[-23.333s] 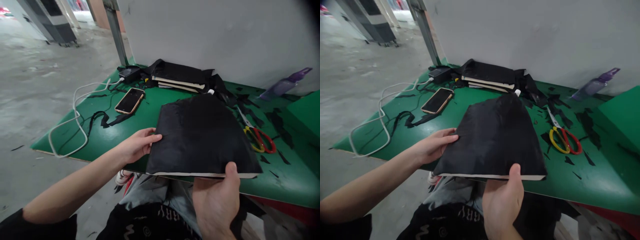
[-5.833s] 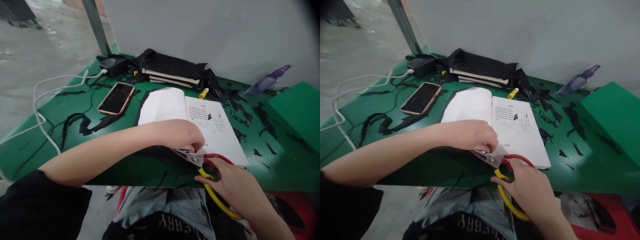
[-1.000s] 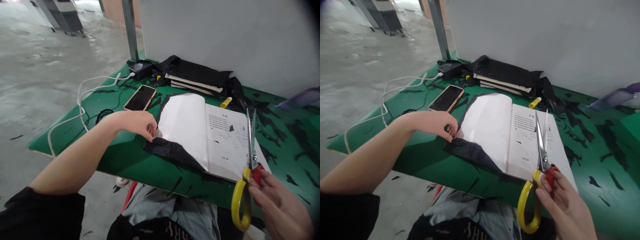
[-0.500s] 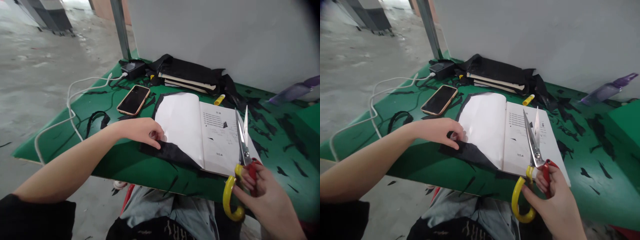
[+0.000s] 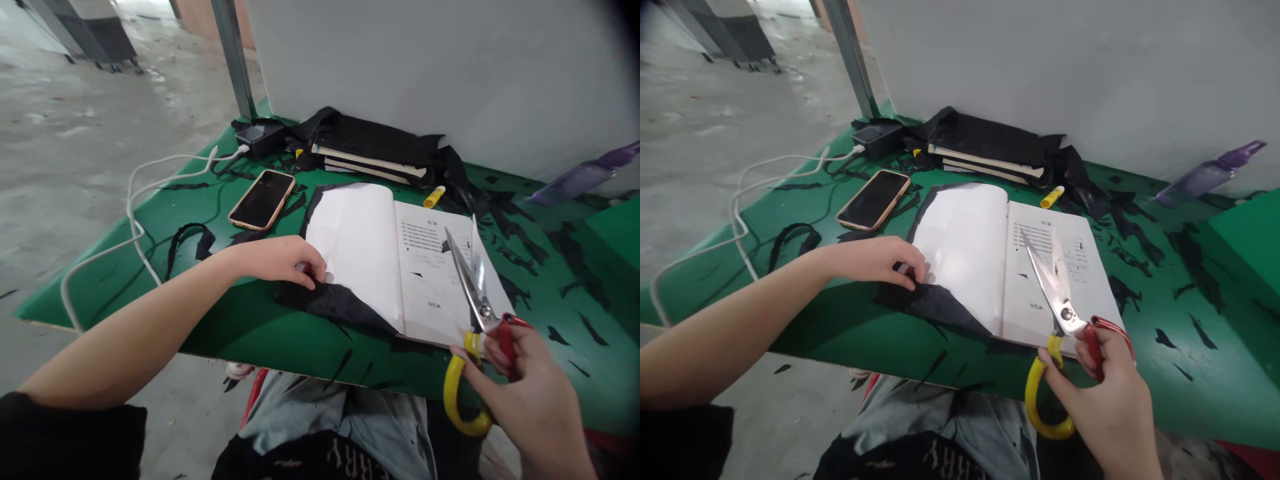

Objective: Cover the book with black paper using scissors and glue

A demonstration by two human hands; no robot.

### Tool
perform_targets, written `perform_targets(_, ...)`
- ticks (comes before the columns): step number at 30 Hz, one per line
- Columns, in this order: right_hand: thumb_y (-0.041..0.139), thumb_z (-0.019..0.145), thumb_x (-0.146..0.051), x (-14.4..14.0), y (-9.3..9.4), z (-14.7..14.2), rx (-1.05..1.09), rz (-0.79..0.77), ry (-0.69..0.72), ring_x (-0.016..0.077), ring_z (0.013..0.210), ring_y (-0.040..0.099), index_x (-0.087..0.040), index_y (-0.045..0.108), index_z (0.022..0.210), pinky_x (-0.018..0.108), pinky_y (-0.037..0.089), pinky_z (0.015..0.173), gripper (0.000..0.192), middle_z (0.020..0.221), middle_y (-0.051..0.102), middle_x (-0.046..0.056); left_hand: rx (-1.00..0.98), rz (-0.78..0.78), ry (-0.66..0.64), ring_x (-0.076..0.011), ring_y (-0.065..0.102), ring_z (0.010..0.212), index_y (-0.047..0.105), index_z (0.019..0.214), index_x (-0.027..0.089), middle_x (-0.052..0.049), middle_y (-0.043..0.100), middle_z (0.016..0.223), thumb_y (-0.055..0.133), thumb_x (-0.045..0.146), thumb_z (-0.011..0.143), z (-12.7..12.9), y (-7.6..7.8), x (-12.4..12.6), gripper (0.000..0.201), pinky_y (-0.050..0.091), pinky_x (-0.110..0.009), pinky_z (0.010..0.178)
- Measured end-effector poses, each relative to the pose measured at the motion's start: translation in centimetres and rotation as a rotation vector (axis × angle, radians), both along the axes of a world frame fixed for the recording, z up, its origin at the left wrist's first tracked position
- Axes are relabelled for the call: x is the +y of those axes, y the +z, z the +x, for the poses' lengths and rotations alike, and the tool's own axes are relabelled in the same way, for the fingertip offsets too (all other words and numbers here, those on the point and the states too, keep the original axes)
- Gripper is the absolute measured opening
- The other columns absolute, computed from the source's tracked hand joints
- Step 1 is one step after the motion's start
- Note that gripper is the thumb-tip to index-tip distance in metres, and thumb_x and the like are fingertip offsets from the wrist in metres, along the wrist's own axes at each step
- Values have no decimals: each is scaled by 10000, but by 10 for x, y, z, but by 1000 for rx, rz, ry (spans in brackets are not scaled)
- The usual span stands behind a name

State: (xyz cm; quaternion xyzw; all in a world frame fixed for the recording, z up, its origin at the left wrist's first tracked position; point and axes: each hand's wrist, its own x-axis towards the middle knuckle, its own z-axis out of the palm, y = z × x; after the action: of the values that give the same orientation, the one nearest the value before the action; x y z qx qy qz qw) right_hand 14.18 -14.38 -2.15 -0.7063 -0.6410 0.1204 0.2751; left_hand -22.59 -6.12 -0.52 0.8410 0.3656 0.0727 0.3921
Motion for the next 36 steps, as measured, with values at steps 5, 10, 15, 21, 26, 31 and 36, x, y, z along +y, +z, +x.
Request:
perform_targets(5, 680, 550, -620, 1, 1, -4, -46, -61, -18, 213, 653, 617, -243, 501, 868, 328, 482, 590, 524, 721, 590, 7, -50, -16, -10, -125, 606, 823, 675, 865, 206, -5, 687, 919, 626, 261, 830, 3, -2, 1, 81, 422, -212, 746)
perform_targets(10, 676, 567, -624, 2, -2, -2, -48, -80, -7, 219, 686, 633, -246, 506, 883, 326, 489, 606, 521, 734, 590, 7, -35, -14, 5, -127, 607, 821, 681, 920, 205, -11, 693, 949, 634, 275, 827, 2, -2, 0, 126, 428, -215, 743)
perform_targets(15, 666, 569, -661, 6, -3, 2, -177, -37, 17, 246, 702, 635, -250, 528, 939, 353, 479, 594, 569, 813, 635, 35, 23, -8, 46, -131, 622, 827, 663, 1032, 222, -10, 701, 971, 613, 340, 845, -6, 2, 2, 227, 431, -211, 717)
perform_targets(21, 620, 564, -757, 28, 8, 18, -419, -45, -113, 237, 629, 589, -271, 495, 791, 365, 430, 541, 550, 730, 611, 13, 136, 189, 245, -147, 619, 816, 666, 1006, 233, -20, 695, 967, 460, 466, 914, -10, 0, 4, 325, 403, -229, 666)
perform_targets(26, 575, 614, -765, 49, 14, 40, -501, -179, -112, 205, 528, 523, -270, 522, 758, 354, 400, 510, 518, 666, 585, 8, 198, 336, 391, -165, 602, 806, 654, 951, 196, -40, 684, 924, 433, 423, 925, -7, -2, 4, 318, 409, -263, 703)
perform_targets(31, 468, 695, -782, 57, 17, 42, -573, -235, -74, 228, 564, 505, -282, 535, 825, 344, 381, 516, 521, 654, 563, 21, 162, 464, 410, -167, 592, 858, 642, 938, 185, -45, 662, 937, 426, 372, 934, 0, -5, 1, 286, 436, -280, 776)
perform_targets(36, 435, 718, -768, 65, 15, 32, -576, -259, -148, 260, 638, 551, -252, 556, 821, 367, 398, 553, 540, 701, 602, 58, 37, 640, 325, -184, 571, 999, 636, 972, 173, -70, 646, 1014, 409, 306, 950, 11, -12, -1, 264, 442, -303, 889)
